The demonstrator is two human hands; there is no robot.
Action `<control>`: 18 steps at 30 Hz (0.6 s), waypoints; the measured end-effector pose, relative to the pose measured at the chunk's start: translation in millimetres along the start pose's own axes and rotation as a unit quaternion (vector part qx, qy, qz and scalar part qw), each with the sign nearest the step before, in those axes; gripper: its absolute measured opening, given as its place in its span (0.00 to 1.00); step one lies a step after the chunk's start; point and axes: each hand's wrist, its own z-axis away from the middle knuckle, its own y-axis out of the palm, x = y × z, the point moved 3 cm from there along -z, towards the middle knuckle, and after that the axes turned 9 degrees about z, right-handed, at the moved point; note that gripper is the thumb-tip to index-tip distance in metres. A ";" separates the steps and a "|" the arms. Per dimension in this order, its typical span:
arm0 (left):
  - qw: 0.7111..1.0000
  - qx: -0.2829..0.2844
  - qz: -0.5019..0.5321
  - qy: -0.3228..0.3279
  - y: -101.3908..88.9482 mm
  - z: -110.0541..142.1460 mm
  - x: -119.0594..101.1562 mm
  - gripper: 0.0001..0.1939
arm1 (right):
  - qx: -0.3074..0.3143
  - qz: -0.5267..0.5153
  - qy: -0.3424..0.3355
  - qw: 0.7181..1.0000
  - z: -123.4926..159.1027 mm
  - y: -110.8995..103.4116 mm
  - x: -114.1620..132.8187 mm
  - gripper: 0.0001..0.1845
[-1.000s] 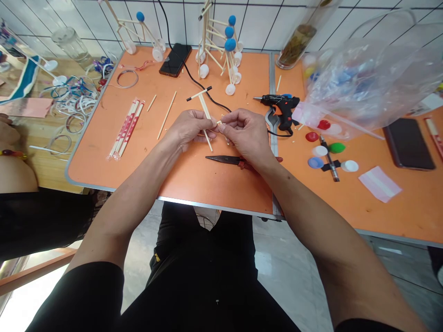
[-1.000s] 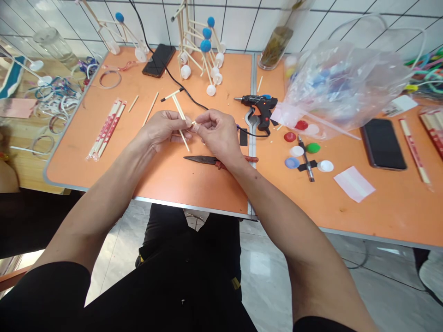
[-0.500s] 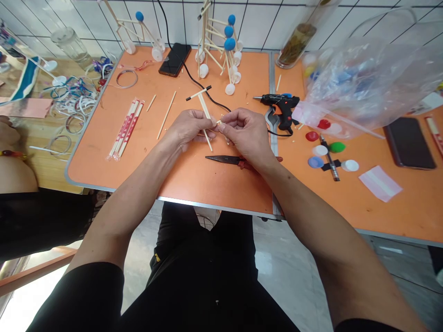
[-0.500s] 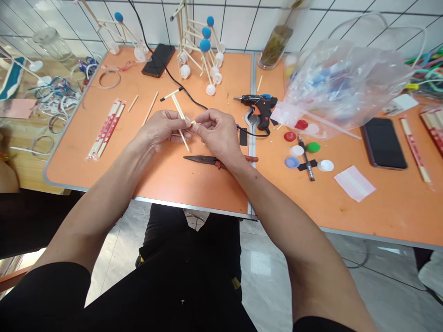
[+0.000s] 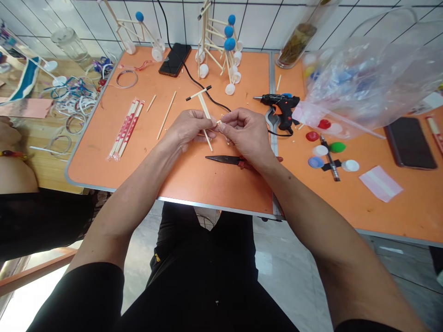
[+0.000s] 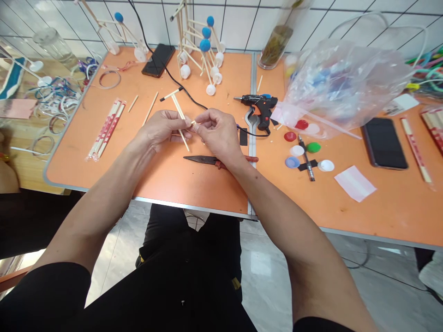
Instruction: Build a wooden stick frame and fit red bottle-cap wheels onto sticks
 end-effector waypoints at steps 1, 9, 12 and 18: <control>1.000 -0.001 -0.001 -0.001 0.2 0.3 -0.2 0.07 | 0.000 -0.001 0.001 1.000 0.0 0.0 0.1 0.21; 1.000 0.003 0.001 0.000 0.3 -0.3 0.2 0.07 | 0.000 -0.007 0.002 1.000 0.2 -0.7 0.7 0.21; 1.000 0.006 0.004 0.001 0.8 -0.1 0.3 0.08 | 0.000 -0.009 0.000 1.000 -0.4 -0.7 0.1 0.22; 1.000 0.008 0.005 0.001 0.1 -0.8 0.4 0.07 | 0.003 -0.004 0.002 1.000 -0.7 -0.3 -0.3 0.24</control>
